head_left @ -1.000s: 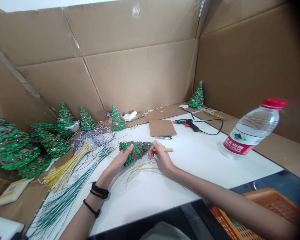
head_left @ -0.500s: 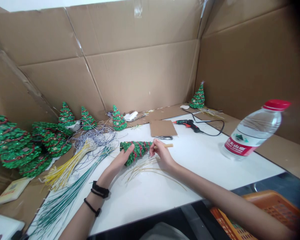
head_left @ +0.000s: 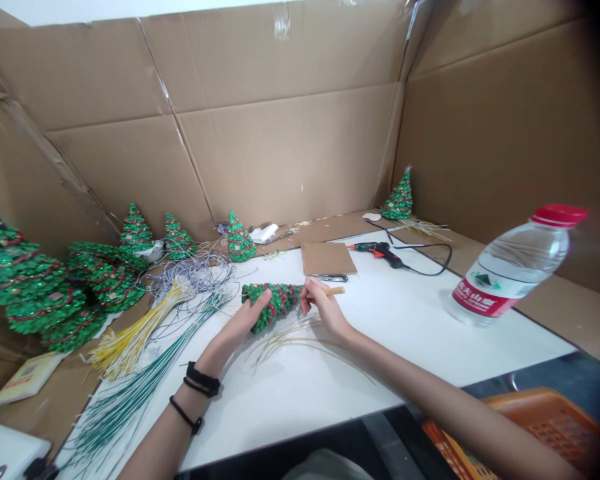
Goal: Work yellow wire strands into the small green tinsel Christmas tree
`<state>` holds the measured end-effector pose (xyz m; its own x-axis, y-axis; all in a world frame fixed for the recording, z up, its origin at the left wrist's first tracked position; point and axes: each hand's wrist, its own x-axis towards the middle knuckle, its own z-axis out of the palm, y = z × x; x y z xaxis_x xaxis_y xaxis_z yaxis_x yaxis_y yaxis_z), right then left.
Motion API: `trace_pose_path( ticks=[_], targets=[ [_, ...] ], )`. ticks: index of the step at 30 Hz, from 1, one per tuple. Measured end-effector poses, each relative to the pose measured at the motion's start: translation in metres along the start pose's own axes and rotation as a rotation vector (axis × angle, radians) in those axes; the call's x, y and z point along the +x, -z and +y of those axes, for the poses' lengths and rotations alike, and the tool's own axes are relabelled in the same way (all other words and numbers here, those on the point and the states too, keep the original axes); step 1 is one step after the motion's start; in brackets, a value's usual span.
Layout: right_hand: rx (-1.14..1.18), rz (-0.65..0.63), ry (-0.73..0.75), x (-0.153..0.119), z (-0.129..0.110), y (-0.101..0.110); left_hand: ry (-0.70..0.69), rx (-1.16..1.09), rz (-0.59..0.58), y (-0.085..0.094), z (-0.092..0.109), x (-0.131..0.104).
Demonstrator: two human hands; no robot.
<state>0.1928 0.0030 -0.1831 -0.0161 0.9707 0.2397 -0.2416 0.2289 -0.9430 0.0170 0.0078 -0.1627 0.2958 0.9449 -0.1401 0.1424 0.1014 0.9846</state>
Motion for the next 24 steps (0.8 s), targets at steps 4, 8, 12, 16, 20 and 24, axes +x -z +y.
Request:
trace_pose_path(
  ticks=[4, 8, 12, 16, 20, 24],
  targets=[
    [-0.043, -0.013, 0.030, -0.001, 0.001, -0.001, -0.021, 0.010, -0.021, -0.001, 0.002, -0.001],
    [-0.097, -0.026, 0.070, -0.004, -0.001, -0.003, -0.020, 0.019, -0.020, -0.002, 0.004, -0.003],
    [-0.194, -0.029, 0.110, -0.008, -0.003, -0.008, -0.028, 0.024, 0.006, -0.001, 0.003, -0.003],
    [-0.220, -0.035, 0.093, -0.006, -0.007, -0.005, -0.012, 0.008, -0.026, 0.000, 0.001, -0.001],
    [-0.451, 0.183, 0.362, -0.005, -0.014, 0.009, 0.035, -0.005, -0.024, 0.001, 0.000, 0.000],
    [-0.782, 0.139, 0.546, -0.007, -0.012, 0.018, 0.031, 0.005, -0.006, 0.000, -0.001, 0.000]
  ],
)
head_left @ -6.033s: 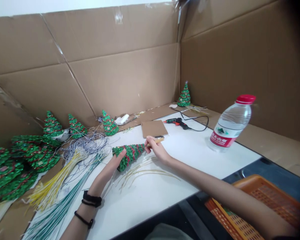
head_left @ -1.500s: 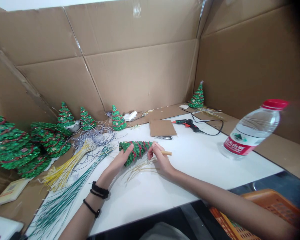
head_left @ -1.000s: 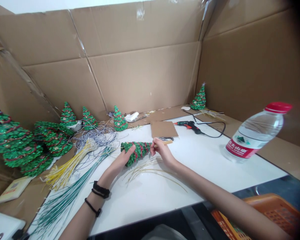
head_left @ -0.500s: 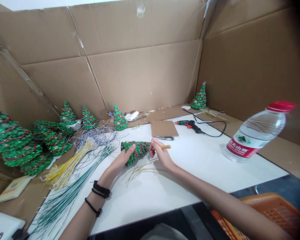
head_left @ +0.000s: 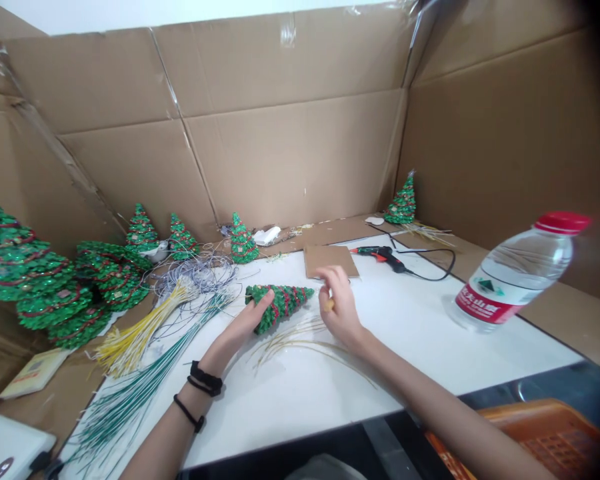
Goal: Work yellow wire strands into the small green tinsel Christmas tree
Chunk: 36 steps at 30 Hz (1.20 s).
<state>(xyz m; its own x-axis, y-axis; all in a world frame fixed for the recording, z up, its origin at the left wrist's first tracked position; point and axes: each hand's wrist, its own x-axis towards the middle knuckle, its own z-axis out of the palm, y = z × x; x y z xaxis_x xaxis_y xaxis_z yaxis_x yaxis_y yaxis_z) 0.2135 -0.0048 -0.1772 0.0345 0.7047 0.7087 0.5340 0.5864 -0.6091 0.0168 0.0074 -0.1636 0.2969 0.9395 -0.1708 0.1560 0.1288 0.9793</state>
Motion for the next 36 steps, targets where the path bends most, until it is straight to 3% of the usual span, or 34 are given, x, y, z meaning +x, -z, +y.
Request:
trace_pose_path(
  ticks=[3, 5, 10, 17, 26, 36],
  targets=[
    [-0.098, -0.299, -0.022, -0.008, 0.002, -0.007, -0.030, -0.013, 0.006, -0.001, -0.002, 0.000],
    [-0.127, -0.369, -0.068, -0.014, 0.001, -0.013, -0.063, -0.023, 0.008, -0.002, -0.003, 0.000],
    [-0.093, -0.377, -0.146, -0.022, -0.002, -0.019, -0.095, -0.033, 0.000, -0.002, -0.006, 0.001],
    [0.111, -0.312, -0.107, -0.023, 0.007, -0.026, -0.032, -0.010, 0.095, -0.005, -0.006, -0.001],
    [0.254, -0.292, -0.173, -0.017, 0.014, -0.028, -0.103, -0.001, 0.019, -0.002, -0.011, 0.003],
    [0.368, -0.311, -0.319, -0.013, 0.014, -0.028, -0.068, -0.019, -0.015, 0.000, -0.008, 0.002]
  ],
)
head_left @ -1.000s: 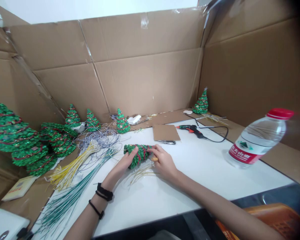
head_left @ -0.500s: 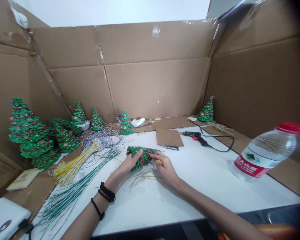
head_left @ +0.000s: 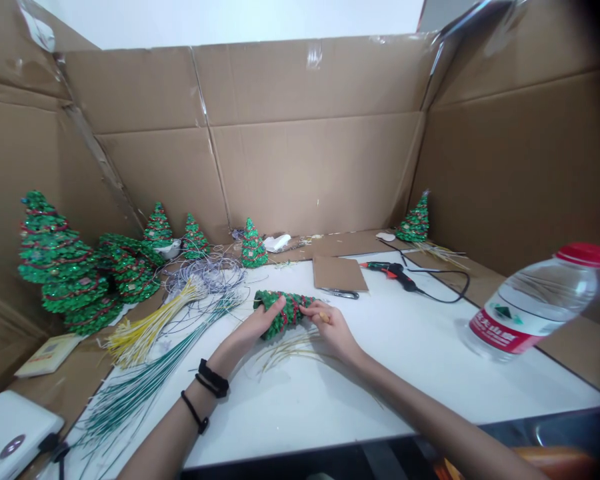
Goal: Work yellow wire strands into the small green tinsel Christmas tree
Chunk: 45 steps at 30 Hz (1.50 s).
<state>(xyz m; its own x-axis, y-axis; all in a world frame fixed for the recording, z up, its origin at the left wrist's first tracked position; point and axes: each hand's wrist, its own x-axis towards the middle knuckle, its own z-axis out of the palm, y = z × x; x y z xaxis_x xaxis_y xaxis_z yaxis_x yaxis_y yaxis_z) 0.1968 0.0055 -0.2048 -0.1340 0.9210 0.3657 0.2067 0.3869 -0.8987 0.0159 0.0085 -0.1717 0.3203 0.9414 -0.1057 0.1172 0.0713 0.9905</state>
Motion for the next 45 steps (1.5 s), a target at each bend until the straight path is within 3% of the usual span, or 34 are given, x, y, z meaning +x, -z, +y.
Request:
trace_pose_path(
  ticks=[18, 23, 26, 30, 35, 40, 43, 45],
  targets=[
    [0.217, -0.042, -0.187, 0.009, -0.001, 0.003, -0.013, -0.020, -0.025, -0.003, 0.008, -0.004],
    [0.146, -0.074, -0.142, 0.011, -0.001, 0.007, 0.039, 0.039, 0.036, 0.003, 0.009, 0.000],
    [-0.006, -0.094, -0.041, 0.010, -0.003, 0.012, 0.066, 0.123, 0.061, 0.013, 0.011, 0.003],
    [-0.325, -0.017, 0.095, 0.005, -0.007, 0.020, -0.014, 0.412, 0.168, 0.030, 0.012, 0.007],
    [-0.556, -0.075, 0.098, -0.001, -0.008, 0.020, -0.176, 0.793, 0.451, 0.037, 0.010, 0.007],
    [-0.599, -0.077, 0.149, -0.004, -0.003, 0.013, -0.234, 0.868, 0.559, 0.026, 0.008, 0.003],
    [-0.563, 0.013, 0.249, -0.004, -0.007, 0.014, -0.243, 0.891, 0.644, 0.019, 0.008, 0.001],
    [-0.525, -0.002, 0.348, -0.005, -0.012, 0.014, -0.228, 0.866, 0.681, 0.016, 0.007, 0.001]
  ],
)
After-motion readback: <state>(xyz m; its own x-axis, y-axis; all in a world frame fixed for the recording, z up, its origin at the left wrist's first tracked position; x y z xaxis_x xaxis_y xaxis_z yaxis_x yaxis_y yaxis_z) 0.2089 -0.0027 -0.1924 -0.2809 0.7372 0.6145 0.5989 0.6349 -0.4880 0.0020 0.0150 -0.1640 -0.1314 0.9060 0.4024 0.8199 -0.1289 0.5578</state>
